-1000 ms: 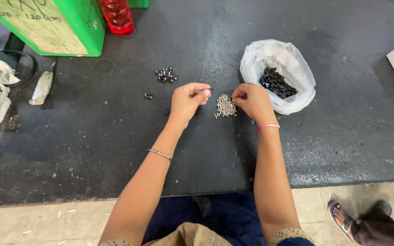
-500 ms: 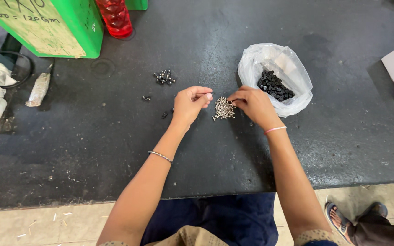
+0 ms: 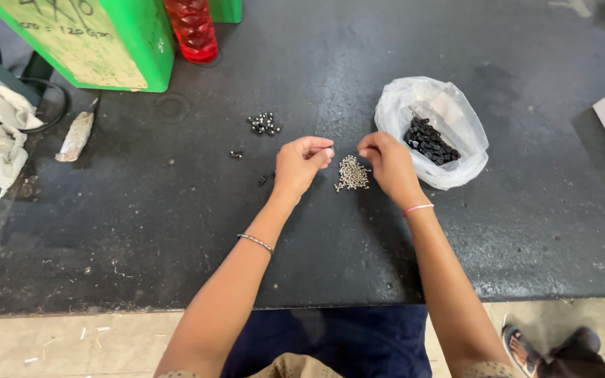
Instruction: The person repeatedly picks small black and silver components from a table and joins them by hand. A yellow-handled tool is used briefly to assist with alignment. The person continues assembling units and placing them into a small pile on the table.
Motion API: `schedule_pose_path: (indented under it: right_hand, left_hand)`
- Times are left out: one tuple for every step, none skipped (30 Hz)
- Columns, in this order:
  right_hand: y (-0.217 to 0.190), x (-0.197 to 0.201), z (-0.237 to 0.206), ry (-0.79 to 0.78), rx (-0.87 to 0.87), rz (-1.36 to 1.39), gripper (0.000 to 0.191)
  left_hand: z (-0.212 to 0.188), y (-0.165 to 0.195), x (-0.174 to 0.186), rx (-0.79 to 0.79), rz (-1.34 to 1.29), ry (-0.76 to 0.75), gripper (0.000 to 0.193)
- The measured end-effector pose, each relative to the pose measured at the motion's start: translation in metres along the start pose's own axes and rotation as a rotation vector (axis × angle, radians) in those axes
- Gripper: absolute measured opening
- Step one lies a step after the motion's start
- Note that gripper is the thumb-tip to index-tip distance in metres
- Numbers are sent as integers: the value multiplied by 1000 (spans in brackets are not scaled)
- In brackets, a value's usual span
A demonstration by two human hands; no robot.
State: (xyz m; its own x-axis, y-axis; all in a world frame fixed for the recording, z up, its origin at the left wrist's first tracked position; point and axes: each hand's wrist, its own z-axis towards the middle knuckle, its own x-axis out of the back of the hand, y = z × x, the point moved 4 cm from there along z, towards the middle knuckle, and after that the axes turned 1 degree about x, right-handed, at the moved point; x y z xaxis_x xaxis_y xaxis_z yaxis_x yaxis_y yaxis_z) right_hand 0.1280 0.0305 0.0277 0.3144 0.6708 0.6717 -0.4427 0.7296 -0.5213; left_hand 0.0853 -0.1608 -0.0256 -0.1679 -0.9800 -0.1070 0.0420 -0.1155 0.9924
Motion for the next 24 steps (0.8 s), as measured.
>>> schedule_pose_path:
  right_hand:
    - [-1,-3,4,2,-78,48,7]
    - [-2,-6,7,2,-160,97,7]
    - [-3,-10,10,3,-244,147,7]
    - [-11,-14,13,33,-168,131,7]
    - [-18,-17,14,65,-93,113,7]
    - [-24,-19,17,101,-15,94,7]
    - [-27,-22,17,108,-18,89,7]
    - [-29,-26,17,113,-22,85,8]
    - [-30,-28,17,116,-29,82,8]
    - [-32,-29,18,123,6,63,8]
    - [-33,-28,17,129,34,42,7]
    - [-34,-28,16,135,60,18,7]
    - [-33,-28,15,129,39,29,8]
    - [-32,-27,15,127,23,39,9]
    - [-32,-28,14,124,6,52,9]
    - [-32,-27,13,125,8,48,10]
    - [-32,-27,12,126,10,43,10]
    - [-33,-27,11,127,13,38,10]
    - [-33,-28,10,126,9,36,10]
    - [-33,-28,9,125,5,34,10]
    - [-32,-28,7,124,2,32,10]
    - [-30,-29,7,116,-34,74,10]
    - [-27,-31,6,108,-69,116,10]
    - [-24,-32,6,99,-102,158,11]
  left_hand:
    - [1,0,2,-8,0,10,20]
    - [1,-1,3,-13,-1,23,19]
    - [3,-1,5,-18,-1,33,19]
    - [4,-1,6,-22,2,42,19]
    - [6,-2,7,-12,-3,42,19]
    - [8,-2,7,-7,-8,41,19]
    - [10,-2,8,-3,-14,41,18]
    - [12,-1,7,-15,-19,37,19]
    - [14,0,7,-24,-24,33,19]
    - [14,0,6,-26,-30,28,19]
    - [15,-1,6,-25,-26,31,19]
    - [16,-1,5,-23,-24,30,18]
    - [16,-1,4,-30,-21,27,18]
    - [16,-2,3,-22,-21,21,18]
    - [15,-2,2,-12,-19,17,18]
    - [15,-3,2,-4,-16,14,18]
    - [13,-3,2,-12,-8,13,18]
    - [12,-2,2,-20,1,12,18]
    - [10,-2,2,-29,9,9,18]
    - [9,-1,1,-38,13,5,18]
    - [7,-1,1,-46,16,2,18]
    - [6,0,1,-55,20,1,18]
    - [6,0,1,-61,33,-4,17]
    - [5,1,1,-67,46,-6,17]
